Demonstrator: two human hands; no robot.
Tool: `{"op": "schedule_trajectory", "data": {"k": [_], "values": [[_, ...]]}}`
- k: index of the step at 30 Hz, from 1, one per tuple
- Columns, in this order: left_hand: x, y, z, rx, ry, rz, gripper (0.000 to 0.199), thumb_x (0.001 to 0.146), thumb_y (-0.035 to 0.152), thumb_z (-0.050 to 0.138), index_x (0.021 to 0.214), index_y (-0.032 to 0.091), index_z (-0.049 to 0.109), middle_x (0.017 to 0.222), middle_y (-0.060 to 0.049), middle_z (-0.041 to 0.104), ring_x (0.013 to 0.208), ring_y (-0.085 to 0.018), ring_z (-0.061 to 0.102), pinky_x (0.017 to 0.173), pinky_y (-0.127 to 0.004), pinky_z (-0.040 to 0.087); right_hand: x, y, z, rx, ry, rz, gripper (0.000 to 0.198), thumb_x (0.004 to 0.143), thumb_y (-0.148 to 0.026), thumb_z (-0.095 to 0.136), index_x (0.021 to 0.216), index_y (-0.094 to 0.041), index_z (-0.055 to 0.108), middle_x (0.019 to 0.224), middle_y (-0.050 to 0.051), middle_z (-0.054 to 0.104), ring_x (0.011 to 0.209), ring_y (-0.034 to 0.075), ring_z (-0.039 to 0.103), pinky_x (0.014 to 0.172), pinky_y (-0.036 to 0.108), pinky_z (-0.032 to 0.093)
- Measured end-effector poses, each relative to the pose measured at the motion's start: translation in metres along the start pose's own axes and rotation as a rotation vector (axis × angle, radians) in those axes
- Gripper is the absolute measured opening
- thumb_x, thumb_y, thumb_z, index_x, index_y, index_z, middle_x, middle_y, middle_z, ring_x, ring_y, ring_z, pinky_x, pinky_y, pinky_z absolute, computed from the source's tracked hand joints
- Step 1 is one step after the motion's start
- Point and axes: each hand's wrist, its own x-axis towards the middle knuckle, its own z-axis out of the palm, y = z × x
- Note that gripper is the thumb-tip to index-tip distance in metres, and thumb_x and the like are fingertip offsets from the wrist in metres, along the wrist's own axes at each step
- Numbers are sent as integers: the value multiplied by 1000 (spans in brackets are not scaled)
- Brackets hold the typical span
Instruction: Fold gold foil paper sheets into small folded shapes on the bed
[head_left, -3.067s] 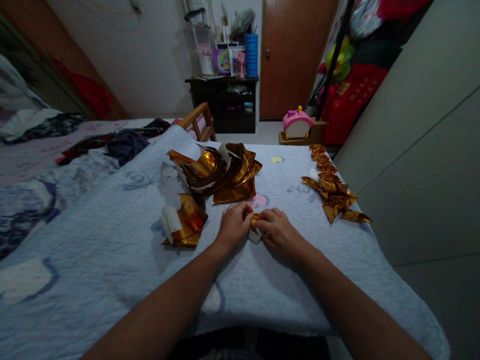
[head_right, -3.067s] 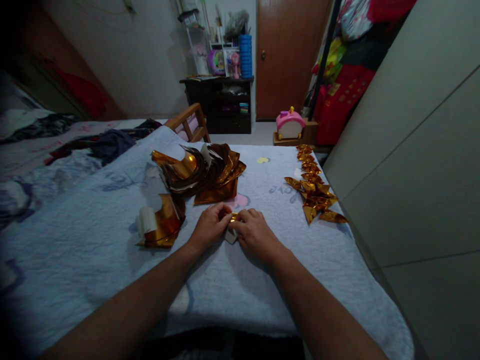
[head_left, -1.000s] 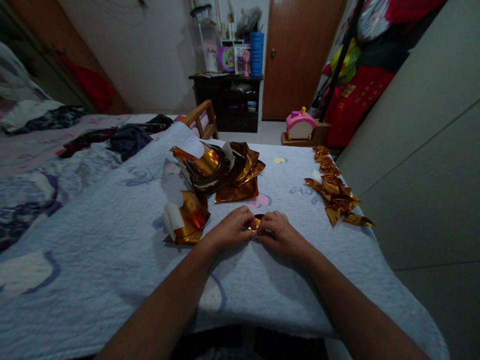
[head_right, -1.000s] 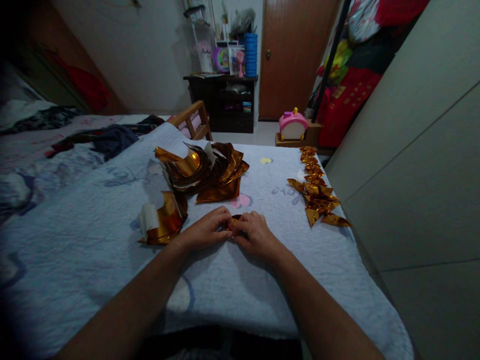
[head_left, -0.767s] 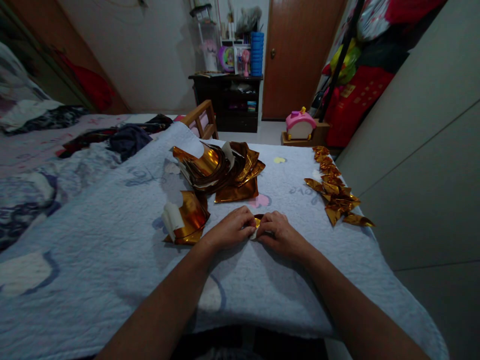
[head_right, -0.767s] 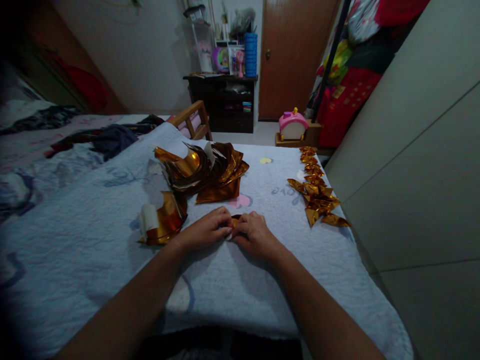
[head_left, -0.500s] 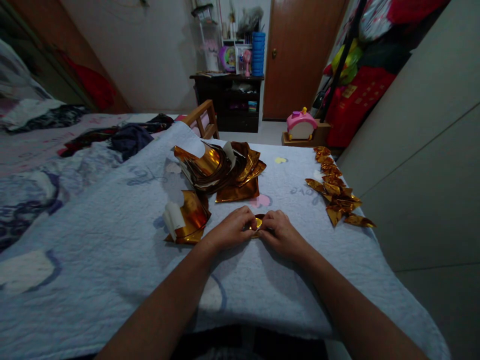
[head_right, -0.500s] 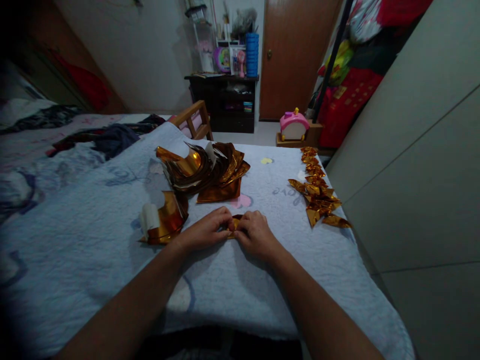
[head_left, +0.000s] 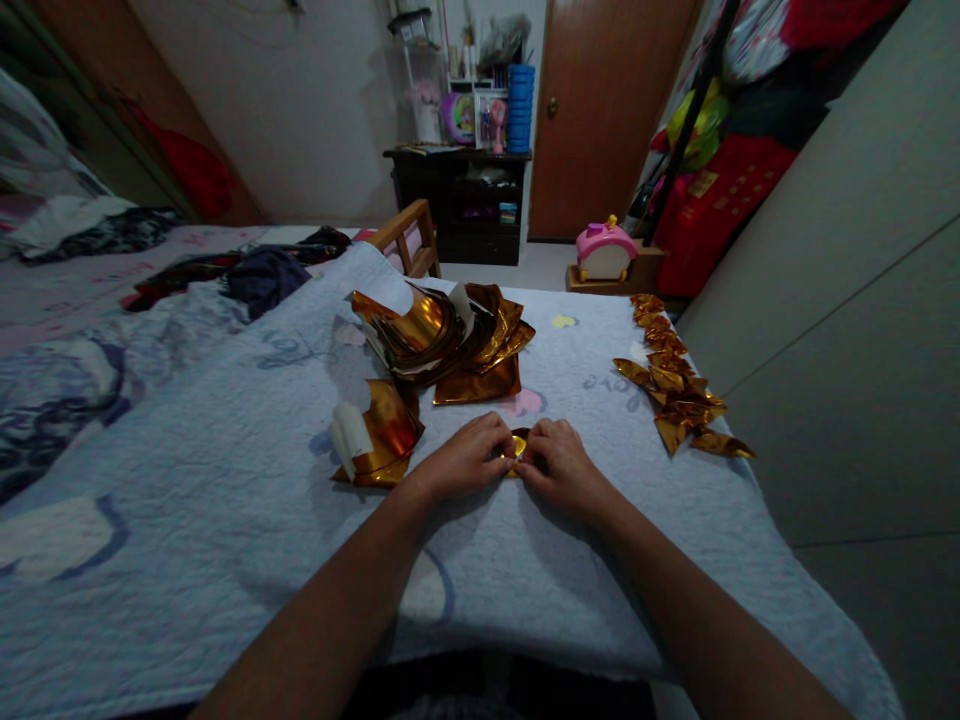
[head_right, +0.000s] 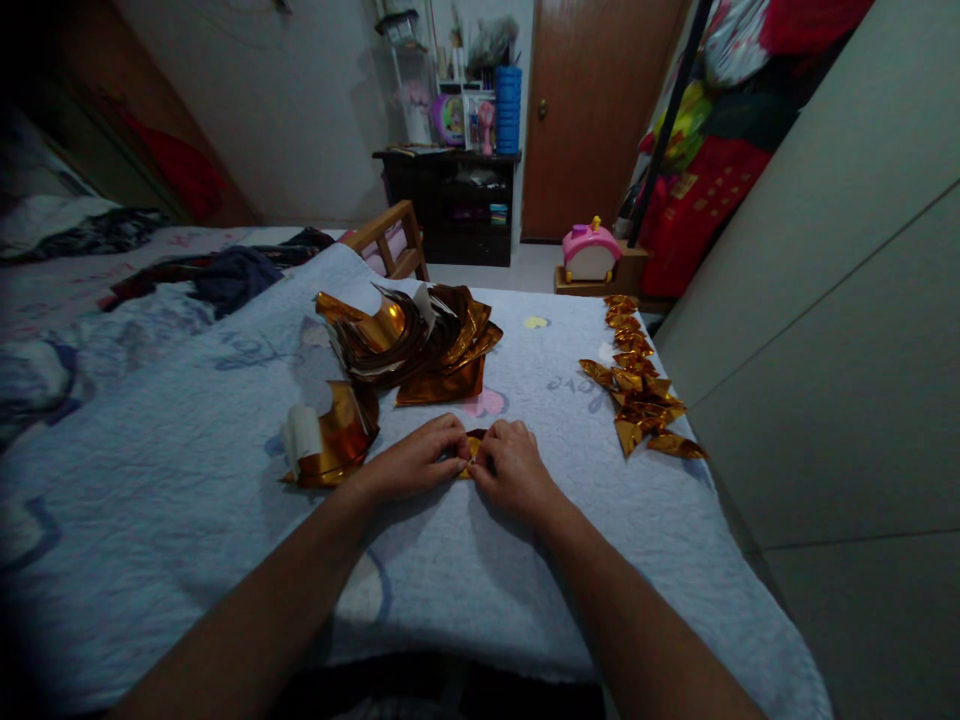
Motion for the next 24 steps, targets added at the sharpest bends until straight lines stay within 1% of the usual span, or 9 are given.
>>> {"op": "schedule_trajectory", "data": {"k": [4, 9, 16, 24], "values": [[0, 2, -2, -16, -16, -17, 8, 89, 19, 57, 81, 18, 59, 92, -3, 54, 91, -18, 54, 81, -30, 46, 1, 0, 1, -15, 14, 11, 12, 85, -18, 71, 75, -17, 64, 92, 5, 60, 92, 21, 49, 83, 35, 36], [-1, 3, -3, -23, -16, -9, 5, 84, 22, 66, 84, 19, 62, 94, -3, 55, 96, -20, 55, 84, -30, 46, 2, -1, 2, -4, 12, 32, 10, 84, -16, 69, 75, -17, 66, 91, 6, 61, 92, 21, 49, 83, 35, 35], [-1, 0, -2, -28, -10, 0, 4, 83, 19, 66, 83, 19, 62, 94, -3, 55, 95, -20, 55, 85, -31, 46, 2, 4, 6, 6, 36, 2, 10, 84, -17, 68, 74, -18, 65, 88, 5, 59, 89, 21, 48, 81, 34, 33], [-1, -4, 0, -29, -2, 4, 5, 83, 20, 66, 84, 19, 61, 95, -2, 55, 95, -19, 55, 83, -30, 45, 2, 1, 5, 0, 43, 16, 10, 83, -15, 67, 74, -18, 65, 88, 4, 59, 89, 20, 47, 81, 34, 32]]}}
